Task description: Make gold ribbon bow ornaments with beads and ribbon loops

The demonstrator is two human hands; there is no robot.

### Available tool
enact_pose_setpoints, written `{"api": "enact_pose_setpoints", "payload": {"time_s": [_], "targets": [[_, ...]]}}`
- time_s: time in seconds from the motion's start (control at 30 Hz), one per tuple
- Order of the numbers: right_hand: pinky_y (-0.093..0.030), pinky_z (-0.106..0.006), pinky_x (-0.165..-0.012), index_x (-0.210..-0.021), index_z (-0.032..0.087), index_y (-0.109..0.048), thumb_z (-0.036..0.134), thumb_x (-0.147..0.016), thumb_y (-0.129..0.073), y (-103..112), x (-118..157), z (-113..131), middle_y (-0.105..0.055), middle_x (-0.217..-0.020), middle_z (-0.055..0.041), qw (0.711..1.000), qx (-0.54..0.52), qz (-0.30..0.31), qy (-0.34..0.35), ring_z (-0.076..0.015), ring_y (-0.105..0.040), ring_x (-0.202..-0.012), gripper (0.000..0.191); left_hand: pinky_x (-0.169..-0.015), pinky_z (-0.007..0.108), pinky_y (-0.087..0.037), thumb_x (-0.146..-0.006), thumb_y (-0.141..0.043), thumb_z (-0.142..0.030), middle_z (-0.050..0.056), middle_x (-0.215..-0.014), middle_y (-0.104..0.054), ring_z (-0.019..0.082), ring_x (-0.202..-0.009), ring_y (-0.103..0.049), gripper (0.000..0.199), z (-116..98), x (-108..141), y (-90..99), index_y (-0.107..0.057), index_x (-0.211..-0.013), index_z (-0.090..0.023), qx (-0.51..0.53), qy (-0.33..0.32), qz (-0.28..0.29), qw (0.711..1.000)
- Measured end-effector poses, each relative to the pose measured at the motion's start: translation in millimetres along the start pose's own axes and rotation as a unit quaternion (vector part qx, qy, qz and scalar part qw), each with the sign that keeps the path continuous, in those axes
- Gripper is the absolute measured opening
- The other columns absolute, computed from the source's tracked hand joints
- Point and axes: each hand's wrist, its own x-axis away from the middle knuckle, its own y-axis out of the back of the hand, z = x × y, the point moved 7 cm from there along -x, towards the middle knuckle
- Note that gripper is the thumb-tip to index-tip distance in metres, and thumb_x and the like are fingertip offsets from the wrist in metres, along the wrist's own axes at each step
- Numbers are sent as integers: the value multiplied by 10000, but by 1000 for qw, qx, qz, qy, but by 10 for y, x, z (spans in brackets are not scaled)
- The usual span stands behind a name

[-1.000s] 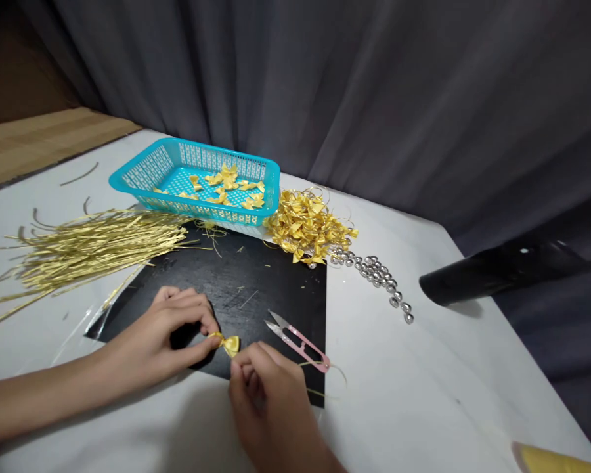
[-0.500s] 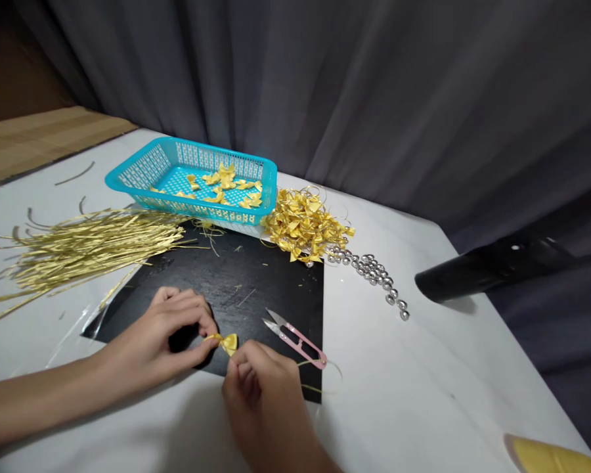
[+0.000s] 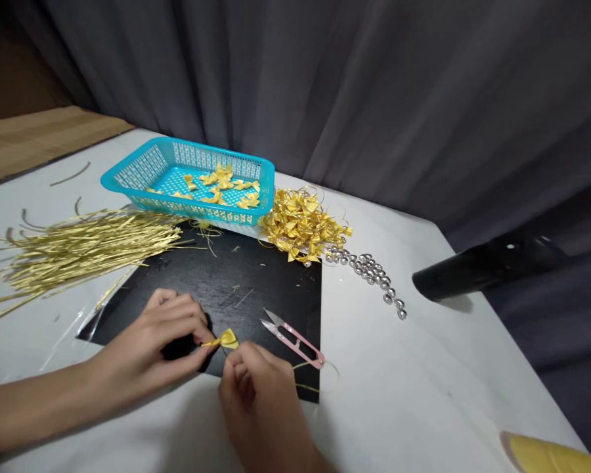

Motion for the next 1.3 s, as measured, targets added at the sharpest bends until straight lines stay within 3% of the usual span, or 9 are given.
{"api": "enact_pose_setpoints", "payload": {"time_s": [0.23,0.5,0.87,1.13,1.3], "targets": [[-293,-167,-402,-660,206,-466,135,-840,-442,-22,6,18,-445,-547,52,999,29,-3,34,-78,-417,-429,195,-714,343,-244,-893,-498,-162,-26,-742,-627,150,-721,-521,150,-15,36,-10,-545,-755,-197,-10,-8,6,1000],[-296,-189,-437,-689,203,-432,89,-851,-394,-46,37,165,-442,-574,40,986,114,-5,122,-86,-415,-442,201,-727,366,-243,-931,-449,-133,7,-774,-633,165,-743,-500,160,-111,75,-23,-569,-845,-192,-48,-58,-2,997],[-301,-198,-448,-697,206,-411,74,-857,-375,-45,41,199,-438,-576,39,981,137,-12,135,-93,-414,-451,211,-696,361,-252,-937,-446,-83,23,-746,-646,158,-695,-497,191,-205,131,-5,-608,-874,-162,-93,-128,-48,986],[-311,-192,-436,-774,205,-464,97,-906,-391,-32,84,151,-457,-599,43,979,100,-62,167,-96,-457,-478,185,-678,356,-256,-945,-461,-97,15,-737,-675,146,-643,-509,182,-247,166,71,-618,-877,-160,-124,-184,-109,969],[-430,-190,-491,-897,206,-544,131,-935,-422,56,143,194,-533,-623,18,970,86,-120,192,-118,-556,-546,149,-695,356,-289,-976,-415,-98,27,-803,-727,154,-703,-570,213,-334,227,251,-624,-991,-133,-155,-222,-146,952]]}}
